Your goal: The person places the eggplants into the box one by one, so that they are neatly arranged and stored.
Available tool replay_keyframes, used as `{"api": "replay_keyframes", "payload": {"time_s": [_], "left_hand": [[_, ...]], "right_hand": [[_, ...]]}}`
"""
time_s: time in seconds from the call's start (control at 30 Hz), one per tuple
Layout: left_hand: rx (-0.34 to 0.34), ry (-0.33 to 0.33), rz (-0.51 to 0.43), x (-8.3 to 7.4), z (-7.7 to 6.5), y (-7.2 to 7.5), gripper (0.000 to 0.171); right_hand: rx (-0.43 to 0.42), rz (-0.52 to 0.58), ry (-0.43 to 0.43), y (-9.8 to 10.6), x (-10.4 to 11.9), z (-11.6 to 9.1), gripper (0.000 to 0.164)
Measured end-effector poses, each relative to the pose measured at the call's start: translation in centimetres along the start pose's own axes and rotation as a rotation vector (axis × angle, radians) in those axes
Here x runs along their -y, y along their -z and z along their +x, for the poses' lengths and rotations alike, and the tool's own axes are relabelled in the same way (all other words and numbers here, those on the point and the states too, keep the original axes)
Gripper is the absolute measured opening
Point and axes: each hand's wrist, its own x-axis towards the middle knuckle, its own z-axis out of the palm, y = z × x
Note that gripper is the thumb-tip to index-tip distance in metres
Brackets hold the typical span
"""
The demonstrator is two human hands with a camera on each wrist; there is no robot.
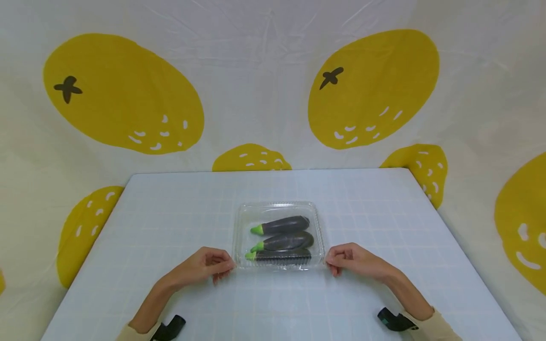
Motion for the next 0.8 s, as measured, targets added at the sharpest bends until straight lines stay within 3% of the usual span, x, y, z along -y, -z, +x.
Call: {"api": "replay_keyframes", "payload": {"time_s": [0.3,0.8], "left_hand": [[-0.031,-0.015,0.042,0.1,-0.5,1.0,0.024],[-0.13,0.017,0.185,-0.8,-0.6,2.2,0.022]], "right_hand": [[-0.022,-0.02,0.084,0.4,-0.2,-0.2,0.023],[-0.154,-0.195,0.089,1.5,0.1,-0.3,0.021]]}}
